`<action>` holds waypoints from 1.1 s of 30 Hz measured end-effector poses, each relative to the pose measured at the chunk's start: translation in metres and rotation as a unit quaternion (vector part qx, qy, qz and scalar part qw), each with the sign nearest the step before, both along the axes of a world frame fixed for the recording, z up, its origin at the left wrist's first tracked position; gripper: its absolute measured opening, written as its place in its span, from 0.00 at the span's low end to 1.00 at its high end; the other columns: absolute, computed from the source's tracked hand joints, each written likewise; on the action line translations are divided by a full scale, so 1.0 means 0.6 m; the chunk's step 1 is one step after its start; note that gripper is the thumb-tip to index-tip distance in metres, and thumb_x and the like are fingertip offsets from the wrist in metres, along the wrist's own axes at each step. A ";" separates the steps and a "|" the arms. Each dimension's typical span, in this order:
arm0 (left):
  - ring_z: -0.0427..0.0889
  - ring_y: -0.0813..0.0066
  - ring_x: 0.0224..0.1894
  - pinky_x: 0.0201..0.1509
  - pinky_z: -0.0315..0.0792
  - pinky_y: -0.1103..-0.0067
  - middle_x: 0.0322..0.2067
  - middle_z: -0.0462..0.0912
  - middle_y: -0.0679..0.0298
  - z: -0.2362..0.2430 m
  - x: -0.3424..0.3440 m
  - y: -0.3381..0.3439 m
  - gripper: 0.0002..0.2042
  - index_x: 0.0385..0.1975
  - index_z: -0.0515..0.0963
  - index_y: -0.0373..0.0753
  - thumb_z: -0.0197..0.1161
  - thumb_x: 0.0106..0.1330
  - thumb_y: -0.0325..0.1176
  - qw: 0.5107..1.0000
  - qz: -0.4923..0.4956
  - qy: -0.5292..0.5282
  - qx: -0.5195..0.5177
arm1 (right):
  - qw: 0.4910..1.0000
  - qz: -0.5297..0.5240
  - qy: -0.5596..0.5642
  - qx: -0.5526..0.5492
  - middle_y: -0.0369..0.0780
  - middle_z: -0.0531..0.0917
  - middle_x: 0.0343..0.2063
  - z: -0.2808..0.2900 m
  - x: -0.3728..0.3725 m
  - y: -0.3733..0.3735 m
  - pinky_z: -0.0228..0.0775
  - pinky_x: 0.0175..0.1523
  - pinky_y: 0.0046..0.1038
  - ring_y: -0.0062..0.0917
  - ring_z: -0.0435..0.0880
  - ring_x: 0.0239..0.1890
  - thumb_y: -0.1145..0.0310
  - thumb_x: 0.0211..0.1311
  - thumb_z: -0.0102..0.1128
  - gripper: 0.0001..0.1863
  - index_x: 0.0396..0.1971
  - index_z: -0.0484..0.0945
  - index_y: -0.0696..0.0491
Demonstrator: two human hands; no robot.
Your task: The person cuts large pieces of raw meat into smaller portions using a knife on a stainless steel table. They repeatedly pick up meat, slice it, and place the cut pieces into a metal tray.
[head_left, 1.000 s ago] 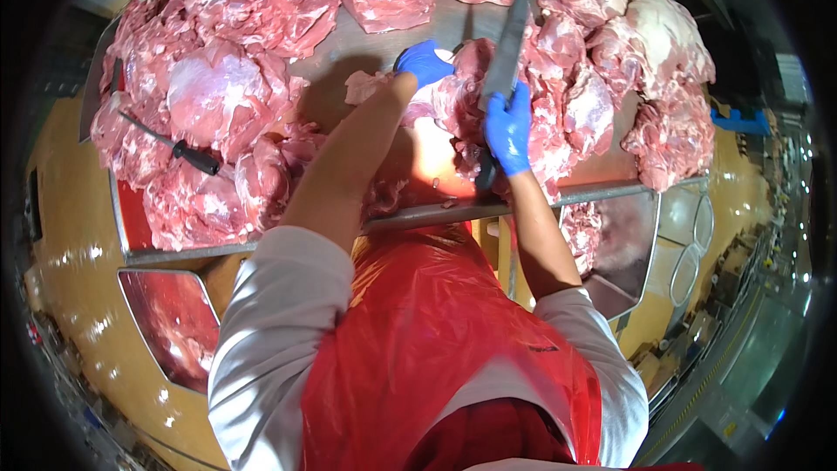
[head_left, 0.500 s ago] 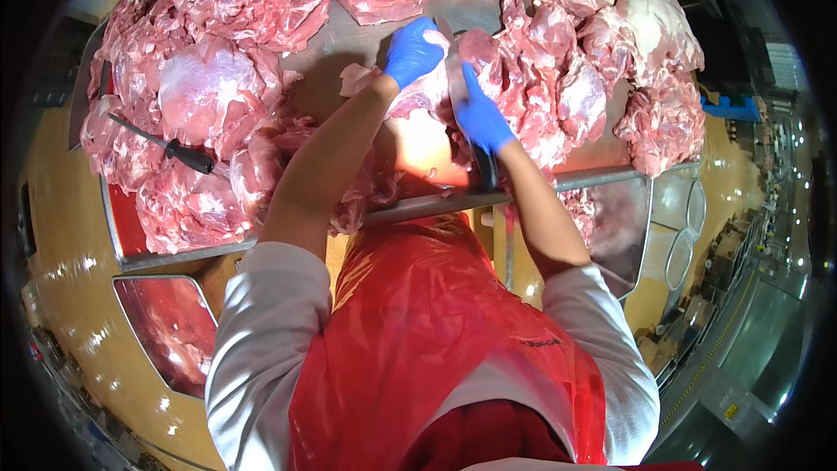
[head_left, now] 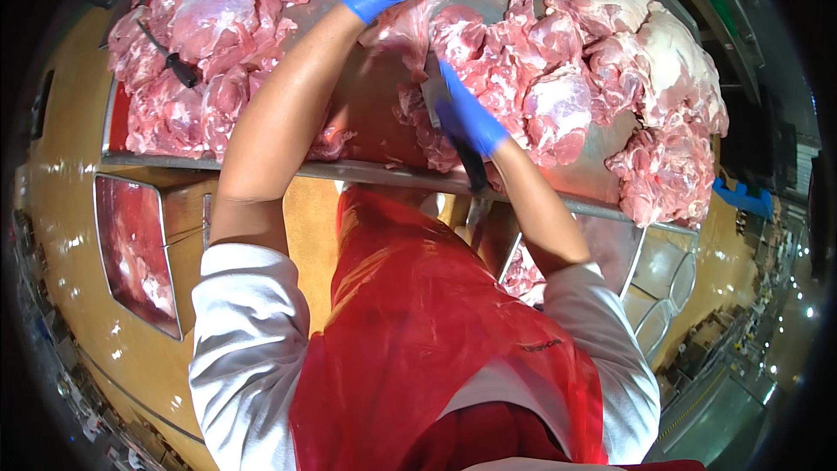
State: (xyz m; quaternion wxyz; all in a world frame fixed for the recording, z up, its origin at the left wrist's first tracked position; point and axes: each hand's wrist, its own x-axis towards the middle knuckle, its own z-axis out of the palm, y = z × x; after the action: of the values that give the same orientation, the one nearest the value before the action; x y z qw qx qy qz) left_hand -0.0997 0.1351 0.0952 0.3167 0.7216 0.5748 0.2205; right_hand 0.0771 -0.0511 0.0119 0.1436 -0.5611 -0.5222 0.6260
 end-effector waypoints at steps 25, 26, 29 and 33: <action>0.67 0.43 0.63 0.66 0.64 0.56 0.62 0.67 0.46 -0.273 -0.206 -0.451 0.35 0.64 0.68 0.42 0.69 0.59 0.51 0.984 -0.120 0.087 0.102 | 0.858 -0.457 0.178 0.150 0.39 0.78 0.25 -0.003 -0.065 -0.153 0.67 0.18 0.24 0.21 0.73 0.14 0.73 0.72 0.49 0.09 0.49 0.67 0.54; 0.64 0.41 0.65 0.67 0.61 0.54 0.65 0.63 0.46 -0.310 -0.223 -0.462 0.38 0.67 0.65 0.43 0.68 0.59 0.52 0.986 -0.092 0.046 0.129 | 0.862 -0.455 0.173 0.144 0.38 0.78 0.24 -0.001 -0.090 -0.134 0.67 0.18 0.24 0.21 0.73 0.14 0.72 0.72 0.50 0.08 0.48 0.67 0.53; 0.59 0.39 0.68 0.68 0.60 0.53 0.70 0.56 0.47 -0.335 -0.207 -0.445 0.41 0.70 0.62 0.42 0.65 0.59 0.57 0.979 -0.082 0.075 0.173 | 0.877 -0.426 0.164 0.150 0.37 0.78 0.22 -0.016 -0.123 -0.099 0.65 0.17 0.23 0.19 0.73 0.14 0.71 0.73 0.52 0.07 0.46 0.68 0.53; 0.63 0.46 0.64 0.64 0.62 0.54 0.65 0.63 0.50 -0.327 -0.123 -0.442 0.40 0.66 0.66 0.41 0.64 0.58 0.60 0.974 -0.123 0.145 0.124 | 0.897 -0.408 0.105 0.135 0.37 0.76 0.22 -0.035 -0.117 -0.133 0.67 0.18 0.23 0.20 0.73 0.14 0.69 0.71 0.54 0.09 0.46 0.68 0.54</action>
State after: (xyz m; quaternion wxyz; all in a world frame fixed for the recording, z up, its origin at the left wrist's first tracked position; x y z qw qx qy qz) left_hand -0.1736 -0.1300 -0.1009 0.1626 0.8449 0.4895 0.1420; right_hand 0.0070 -0.1309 -0.0090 0.5146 -0.6308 -0.3091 0.4917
